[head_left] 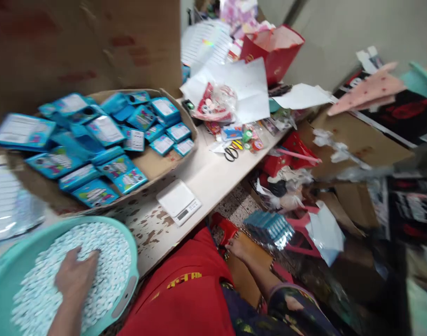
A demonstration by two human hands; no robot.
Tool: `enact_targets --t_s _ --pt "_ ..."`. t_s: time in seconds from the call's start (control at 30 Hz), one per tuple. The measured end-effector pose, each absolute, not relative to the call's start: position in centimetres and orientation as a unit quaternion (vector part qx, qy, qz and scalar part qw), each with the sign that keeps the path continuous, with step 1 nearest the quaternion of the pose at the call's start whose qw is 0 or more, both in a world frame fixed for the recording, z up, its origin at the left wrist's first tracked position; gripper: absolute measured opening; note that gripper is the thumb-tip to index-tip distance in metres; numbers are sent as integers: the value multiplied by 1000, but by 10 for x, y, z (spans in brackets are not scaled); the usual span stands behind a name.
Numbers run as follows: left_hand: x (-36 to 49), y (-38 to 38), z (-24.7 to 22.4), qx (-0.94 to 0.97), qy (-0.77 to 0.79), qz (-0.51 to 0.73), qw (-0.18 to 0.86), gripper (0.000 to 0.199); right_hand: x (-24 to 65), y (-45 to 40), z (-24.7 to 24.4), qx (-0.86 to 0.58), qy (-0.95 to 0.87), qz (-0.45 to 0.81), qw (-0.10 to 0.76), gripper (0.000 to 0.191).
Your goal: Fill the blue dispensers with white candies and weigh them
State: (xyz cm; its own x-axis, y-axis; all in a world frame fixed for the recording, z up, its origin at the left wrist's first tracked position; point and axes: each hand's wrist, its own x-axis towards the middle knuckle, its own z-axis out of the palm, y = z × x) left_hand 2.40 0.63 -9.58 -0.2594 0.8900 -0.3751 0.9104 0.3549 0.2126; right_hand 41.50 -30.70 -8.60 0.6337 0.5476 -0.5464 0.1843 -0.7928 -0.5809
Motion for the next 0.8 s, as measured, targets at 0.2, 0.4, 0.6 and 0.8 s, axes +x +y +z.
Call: enact_targets --t_s 0.2,0.4,0.6,0.8 --pt "30 2 -88 598 775 36 204 49 426 -207 -42 -761 -389 467 226 36" --pt "31 1 -77 539 805 84 234 35 426 -47 44 -683 -565 339 315 37" --pt "36 -5 -60 281 795 340 417 25 372 110 24 -696 -598 354 182 37" --pt "37 -12 -50 32 599 539 591 24 326 177 -35 -734 -515 434 86 32"
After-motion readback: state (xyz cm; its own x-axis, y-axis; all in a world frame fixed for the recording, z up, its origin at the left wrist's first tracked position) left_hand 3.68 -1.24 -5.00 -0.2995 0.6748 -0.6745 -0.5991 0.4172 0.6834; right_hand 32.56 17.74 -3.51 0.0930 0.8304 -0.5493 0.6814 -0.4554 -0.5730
